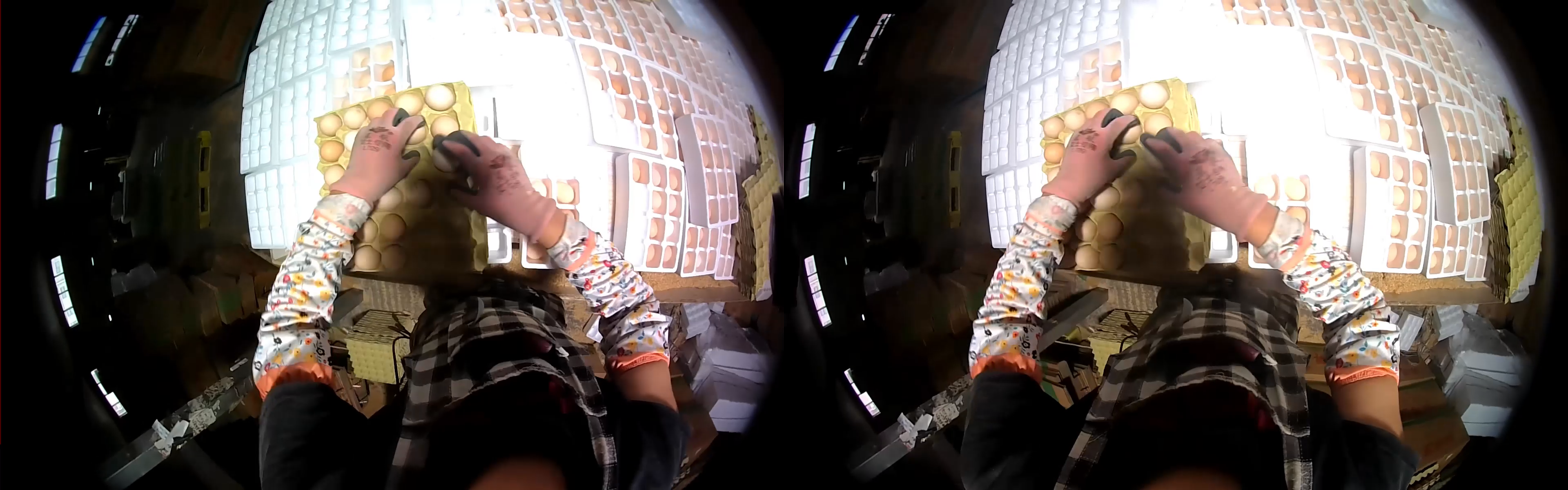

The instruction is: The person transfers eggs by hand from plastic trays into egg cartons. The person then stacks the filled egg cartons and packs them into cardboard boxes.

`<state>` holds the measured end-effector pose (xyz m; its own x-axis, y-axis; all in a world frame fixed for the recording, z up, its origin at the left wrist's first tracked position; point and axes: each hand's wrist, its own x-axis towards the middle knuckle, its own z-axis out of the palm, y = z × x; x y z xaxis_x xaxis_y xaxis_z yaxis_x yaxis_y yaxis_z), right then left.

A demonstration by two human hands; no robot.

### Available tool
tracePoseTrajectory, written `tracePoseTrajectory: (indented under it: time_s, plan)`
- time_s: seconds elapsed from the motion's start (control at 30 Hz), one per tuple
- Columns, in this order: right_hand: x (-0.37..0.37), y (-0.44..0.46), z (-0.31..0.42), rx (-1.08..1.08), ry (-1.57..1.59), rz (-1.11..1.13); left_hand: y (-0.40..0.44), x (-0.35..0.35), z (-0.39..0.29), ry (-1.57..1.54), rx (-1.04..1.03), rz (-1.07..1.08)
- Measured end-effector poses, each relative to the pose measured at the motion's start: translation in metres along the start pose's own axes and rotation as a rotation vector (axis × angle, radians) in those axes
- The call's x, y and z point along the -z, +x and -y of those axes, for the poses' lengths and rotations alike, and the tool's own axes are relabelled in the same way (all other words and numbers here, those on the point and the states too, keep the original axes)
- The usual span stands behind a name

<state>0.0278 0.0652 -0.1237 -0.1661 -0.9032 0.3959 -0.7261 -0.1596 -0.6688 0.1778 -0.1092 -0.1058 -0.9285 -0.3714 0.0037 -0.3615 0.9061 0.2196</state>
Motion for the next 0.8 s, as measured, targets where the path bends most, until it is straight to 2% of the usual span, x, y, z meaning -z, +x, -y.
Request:
tracePoseTrajectory:
  time_s: [0.03, 0.07, 0.1, 0.13, 0.17, 0.2, 0.23, 0.3, 0.33, 0.37, 0.4, 0.47, 0.5, 0.53, 0.57, 0.6, 0.67, 0.7, 0.77, 0.8]
  plan:
    - [-0.018, 0.009, -0.002, -0.012, -0.200, 0.226, 0.004, 0.000, 0.010, -0.028, -0.017, 0.023]
    - [-0.025, 0.013, -0.005, 0.027, -0.249, 0.113, 0.006, -0.002, 0.019, -0.061, -0.032, 0.047]
    - [-0.015, 0.020, 0.002, -0.139, -0.040, 0.113, 0.006, -0.002, 0.027, -0.185, -0.003, -0.055]
    - [-0.006, 0.024, 0.007, -0.309, 0.174, 0.110, 0.007, 0.005, 0.034, -0.425, 0.075, -0.144]
    - [-0.001, 0.021, 0.000, -0.467, 0.562, 0.049, 0.007, 0.015, 0.040, -0.945, 0.266, -0.173]
    - [0.009, 0.023, -0.001, -0.756, 1.024, -0.060, 0.009, 0.026, 0.047, -1.462, 0.460, -0.186]
    - [0.007, 0.022, -0.019, -0.514, 0.813, -0.163, 0.015, 0.033, 0.056, -1.580, 0.405, -0.230]
    - [0.004, 0.019, -0.032, -0.567, 0.697, -0.116, 0.027, 0.056, 0.063, -1.175, 0.356, 0.072]
    - [0.019, 0.038, -0.015, -0.848, 0.786, 0.014, 0.046, 0.057, 0.064, -0.875, 0.316, 0.179]
    - [0.018, 0.060, 0.015, -0.792, 0.344, 0.149, 0.055, 0.052, 0.052, -0.158, 0.068, 0.122]
    - [0.002, 0.064, 0.018, -0.488, -0.054, 0.126, 0.058, 0.033, 0.050, 0.151, -0.097, 0.070]
    - [-0.016, 0.067, 0.002, -0.345, -0.466, 0.216, 0.069, 0.012, 0.056, 0.222, -0.235, 0.092]
    - [-0.008, 0.074, -0.009, -0.364, -0.358, 0.272, 0.075, 0.024, 0.063, 0.005, -0.135, 0.167]
    - [0.006, 0.080, -0.012, -0.451, -0.117, 0.293, 0.079, 0.047, 0.074, -0.212, -0.036, 0.247]
    - [0.017, 0.075, -0.019, -0.671, 0.333, 0.193, 0.075, 0.058, 0.087, -0.433, 0.069, 0.341]
    - [0.027, 0.071, -0.025, -0.870, 0.788, 0.076, 0.066, 0.060, 0.108, -0.734, 0.122, 0.242]
    - [0.040, 0.084, -0.017, -0.748, 0.878, 0.052, 0.051, 0.060, 0.140, -1.322, 0.112, 0.154]
    - [0.046, 0.096, -0.015, -0.815, 0.753, 0.216, 0.046, 0.060, 0.139, -1.121, 0.100, 0.182]
    - [0.030, 0.111, -0.034, -0.427, 0.168, 0.306, 0.048, 0.064, 0.130, -0.718, 0.044, 0.216]
    - [0.019, 0.115, -0.032, -0.169, -0.344, 0.289, 0.041, 0.063, 0.107, -0.175, 0.014, 0.155]
